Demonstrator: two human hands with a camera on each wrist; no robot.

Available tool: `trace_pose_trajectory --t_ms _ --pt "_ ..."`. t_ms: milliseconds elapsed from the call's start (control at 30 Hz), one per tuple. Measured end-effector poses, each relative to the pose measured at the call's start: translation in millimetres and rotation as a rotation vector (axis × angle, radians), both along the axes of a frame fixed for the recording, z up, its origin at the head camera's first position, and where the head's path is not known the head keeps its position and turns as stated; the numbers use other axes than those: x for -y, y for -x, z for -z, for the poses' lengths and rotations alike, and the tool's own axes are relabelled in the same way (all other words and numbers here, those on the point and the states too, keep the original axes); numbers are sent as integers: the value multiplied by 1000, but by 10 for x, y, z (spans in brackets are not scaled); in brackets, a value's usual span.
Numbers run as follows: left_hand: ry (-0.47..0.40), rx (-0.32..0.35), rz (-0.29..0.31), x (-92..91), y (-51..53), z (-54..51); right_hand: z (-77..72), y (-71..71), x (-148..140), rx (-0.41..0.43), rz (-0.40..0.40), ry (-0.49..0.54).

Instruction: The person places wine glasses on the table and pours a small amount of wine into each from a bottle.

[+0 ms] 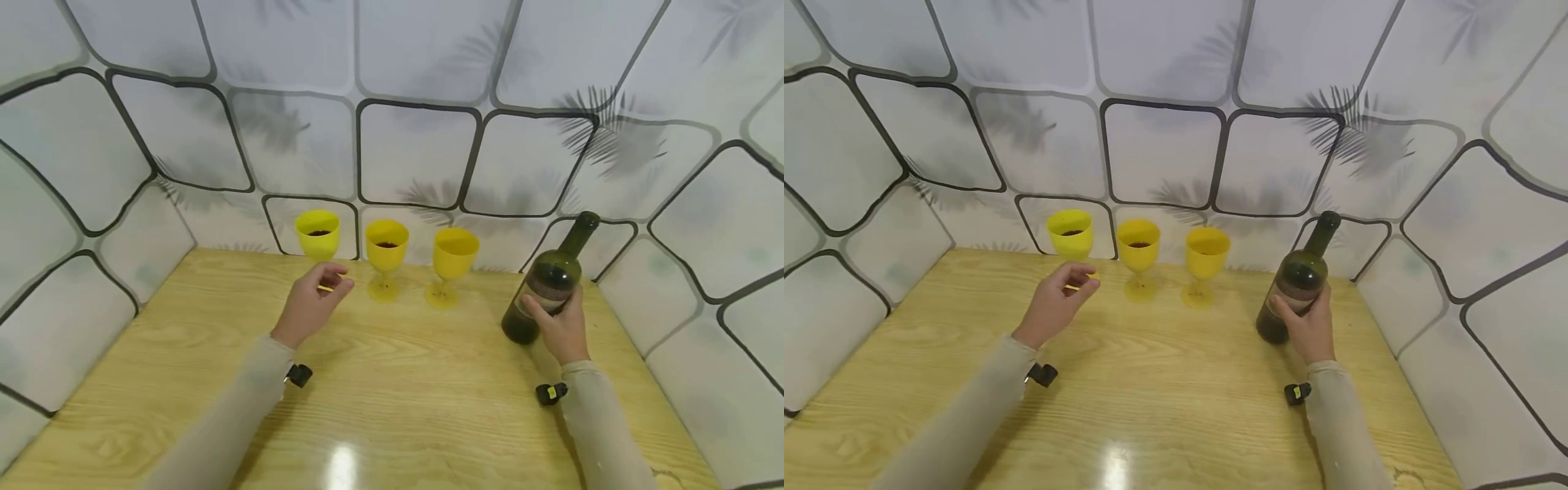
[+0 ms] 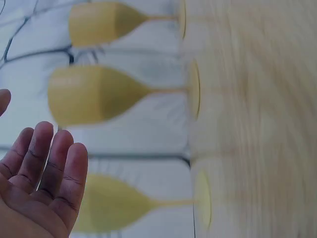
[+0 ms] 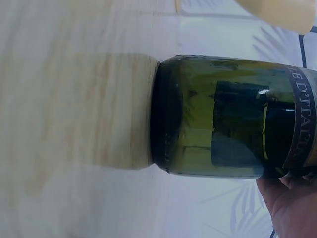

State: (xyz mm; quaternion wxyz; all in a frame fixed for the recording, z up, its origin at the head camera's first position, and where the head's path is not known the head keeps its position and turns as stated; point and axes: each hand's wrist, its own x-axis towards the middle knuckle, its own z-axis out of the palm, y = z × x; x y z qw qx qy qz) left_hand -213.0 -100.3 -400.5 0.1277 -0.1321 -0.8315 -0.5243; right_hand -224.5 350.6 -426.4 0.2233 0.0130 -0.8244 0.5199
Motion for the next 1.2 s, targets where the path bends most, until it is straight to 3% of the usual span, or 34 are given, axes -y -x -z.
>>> trace_pose_trajectory --t_ms 133,333,533,733,900,1033,1133,1200 --pt "34 -31 -70 291 -5 0 15 41 -51 -11 25 0" --pt "87 -12 -115 548 -4 19 1 160 -109 -36 23 17" --pt "104 -25 -169 688 -59 19 -58 316 -186 30 13 -11" --pt "125 -35 -185 698 -81 15 -102 392 -318 86 -10 -9" --pt "105 -19 -188 668 -29 7 -59 353 -411 95 39 -17" --pt "102 -22 -204 686 13 14 -19 301 -449 136 5 -24" --pt "116 -31 -219 713 21 15 -19 201 -436 202 2 -19" --pt "116 -34 -226 727 25 13 -31 101 -382 221 54 -12"
